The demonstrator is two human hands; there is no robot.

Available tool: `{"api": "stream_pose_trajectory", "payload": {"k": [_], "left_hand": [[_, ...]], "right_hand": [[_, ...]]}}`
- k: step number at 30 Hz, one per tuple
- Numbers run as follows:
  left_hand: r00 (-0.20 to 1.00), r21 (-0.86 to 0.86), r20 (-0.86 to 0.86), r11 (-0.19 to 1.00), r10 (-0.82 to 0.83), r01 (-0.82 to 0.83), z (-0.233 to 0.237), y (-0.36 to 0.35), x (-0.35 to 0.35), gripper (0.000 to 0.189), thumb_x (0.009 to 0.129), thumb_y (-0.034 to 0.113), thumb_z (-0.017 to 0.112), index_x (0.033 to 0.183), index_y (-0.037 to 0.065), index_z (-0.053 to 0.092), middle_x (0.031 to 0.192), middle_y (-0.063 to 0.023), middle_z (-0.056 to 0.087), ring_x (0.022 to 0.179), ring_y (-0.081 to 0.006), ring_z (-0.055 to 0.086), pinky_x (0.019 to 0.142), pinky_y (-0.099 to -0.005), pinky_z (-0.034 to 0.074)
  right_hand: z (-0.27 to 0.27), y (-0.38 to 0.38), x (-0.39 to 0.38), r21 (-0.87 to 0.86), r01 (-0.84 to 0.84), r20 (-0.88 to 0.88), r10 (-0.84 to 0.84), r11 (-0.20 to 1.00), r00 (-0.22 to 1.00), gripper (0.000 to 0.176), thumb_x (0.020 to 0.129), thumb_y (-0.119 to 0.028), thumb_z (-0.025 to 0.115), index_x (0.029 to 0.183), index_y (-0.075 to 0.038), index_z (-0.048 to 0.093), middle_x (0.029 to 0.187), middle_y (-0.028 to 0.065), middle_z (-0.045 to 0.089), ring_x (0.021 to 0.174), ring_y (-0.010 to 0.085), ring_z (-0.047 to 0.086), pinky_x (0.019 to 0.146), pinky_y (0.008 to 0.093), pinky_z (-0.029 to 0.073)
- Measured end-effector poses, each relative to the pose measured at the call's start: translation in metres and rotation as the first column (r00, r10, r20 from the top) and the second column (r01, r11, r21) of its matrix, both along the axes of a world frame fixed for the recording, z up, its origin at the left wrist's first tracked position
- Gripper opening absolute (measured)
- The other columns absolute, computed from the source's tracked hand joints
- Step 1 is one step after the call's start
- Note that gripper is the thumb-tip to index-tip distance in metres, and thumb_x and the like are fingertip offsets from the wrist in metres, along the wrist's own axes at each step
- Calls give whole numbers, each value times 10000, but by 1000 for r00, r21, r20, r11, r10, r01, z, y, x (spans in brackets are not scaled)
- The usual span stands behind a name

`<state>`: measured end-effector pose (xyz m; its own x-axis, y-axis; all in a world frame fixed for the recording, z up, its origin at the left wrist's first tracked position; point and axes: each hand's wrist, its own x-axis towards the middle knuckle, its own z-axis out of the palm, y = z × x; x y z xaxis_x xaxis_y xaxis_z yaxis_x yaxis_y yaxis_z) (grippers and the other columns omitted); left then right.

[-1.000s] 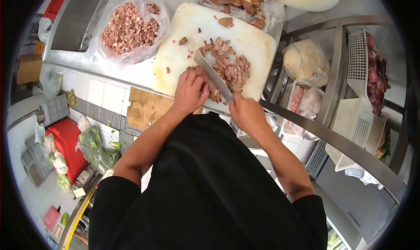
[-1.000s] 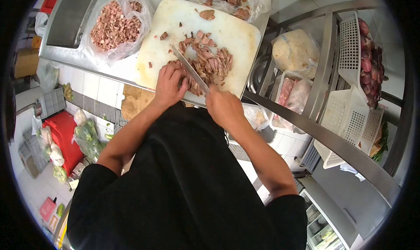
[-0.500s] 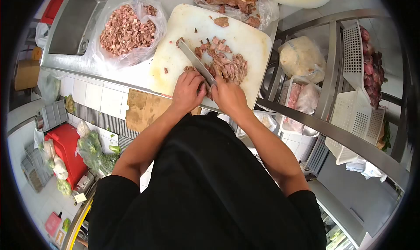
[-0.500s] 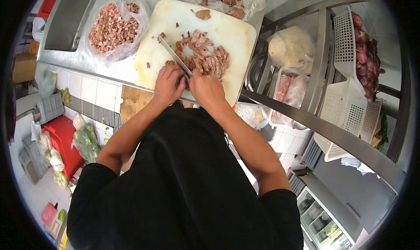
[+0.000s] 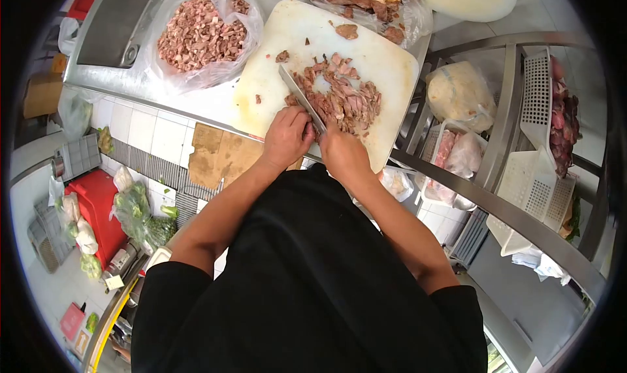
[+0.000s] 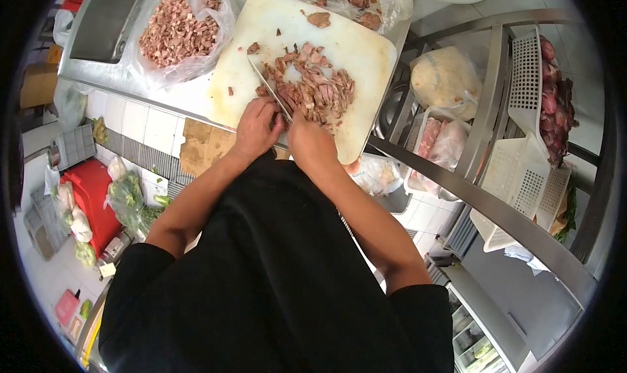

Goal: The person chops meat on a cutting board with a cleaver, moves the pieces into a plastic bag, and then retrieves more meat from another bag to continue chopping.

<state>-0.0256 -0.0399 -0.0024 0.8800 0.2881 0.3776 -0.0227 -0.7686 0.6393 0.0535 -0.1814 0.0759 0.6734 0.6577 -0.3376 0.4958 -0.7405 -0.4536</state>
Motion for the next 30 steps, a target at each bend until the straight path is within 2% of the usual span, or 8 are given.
{"api": "stream_pose_trajectory", "payload": {"k": [5, 10, 14, 17, 20, 23, 28, 30], "left_hand": [[1000, -52, 27, 999, 9, -7, 8, 1, -3, 236, 783, 23, 736, 1005, 13, 659, 1088, -153, 639, 1021, -359, 626, 906, -442, 522], [999, -79, -1, 996, 37, -37, 5, -1, -11, 240, 781, 11, 735, 1010, 20, 664, 1083, -161, 648, 1013, -363, 627, 892, -439, 522], [1000, -56, -13, 998, 22, -23, 0, -5, -9, 192, 784, 33, 732, 957, 21, 648, 1027, -141, 637, 968, -349, 613, 878, -436, 512], [999, -19, -6, 999, 39, -39, -1, -4, -7, 184, 779, 34, 732, 936, 24, 637, 1016, -140, 640, 957, -348, 612, 873, -437, 510], [999, 11, 22, 999, 36, -36, -1, -5, -6, 180, 785, 33, 730, 938, 19, 635, 1009, -146, 643, 948, -352, 615, 863, -444, 512], [1000, -77, 18, 997, -10, 11, 7, 7, -1, 177, 795, 32, 721, 952, 15, 640, 999, -155, 638, 952, -367, 615, 862, -461, 513], [946, 87, -6, 942, 325, -323, 19, 69, 54, 413, 847, 103, 692, 1257, 65, 662, 1087, -162, 641, 1048, -398, 608, 916, -483, 514], [967, 115, -182, 980, 180, -161, 22, 94, 76, 409, 848, 102, 690, 1254, 60, 669, 1101, -178, 652, 1035, -400, 628, 915, -478, 523]], "right_hand": [[0, 21, 22, 159, -36, 87, 22, 987, 996, 207, 978, -154, 567, 1011, 48, 594, 753, 307, 692, 747, 479, 718, 709, 602, 562], [58, -37, 4, -17, -31, -28, 30, 999, 999, 207, 976, -157, 556, 1017, 42, 596, 754, 285, 699, 734, 479, 710, 705, 590, 560], [15, -48, -15, -75, -35, -64, 31, 997, 997, 291, 984, -173, 572, 1137, 73, 596, 745, 293, 687, 693, 486, 688, 668, 585, 545], [-25, -10, -8, 114, -46, 114, 33, 992, 993, 236, 976, -154, 564, 1057, 67, 586, 767, 299, 691, 710, 489, 696, 685, 585, 560], [-6, 22, 9, 53, -30, 40, 28, 998, 999, 188, 950, -129, 544, 996, 42, 606, 789, 313, 698, 792, 484, 719, 721, 576, 576], [9, 10, 12, 110, 42, 20, -44, 993, 999, 257, 982, -228, 575, 1059, 12, 624, 816, 289, 709, 803, 482, 707, 737, 577, 556], [29, -58, 14, 128, 312, -109, -300, 941, 948, 345, 985, -322, 604, 1132, -11, 640, 798, 257, 711, 787, 474, 699, 748, 568, 534], [22, -90, 15, 125, 377, -107, -365, 918, 925, 363, 977, -318, 618, 1129, 10, 639, 825, 255, 716, 797, 462, 704, 739, 541, 532]]}}
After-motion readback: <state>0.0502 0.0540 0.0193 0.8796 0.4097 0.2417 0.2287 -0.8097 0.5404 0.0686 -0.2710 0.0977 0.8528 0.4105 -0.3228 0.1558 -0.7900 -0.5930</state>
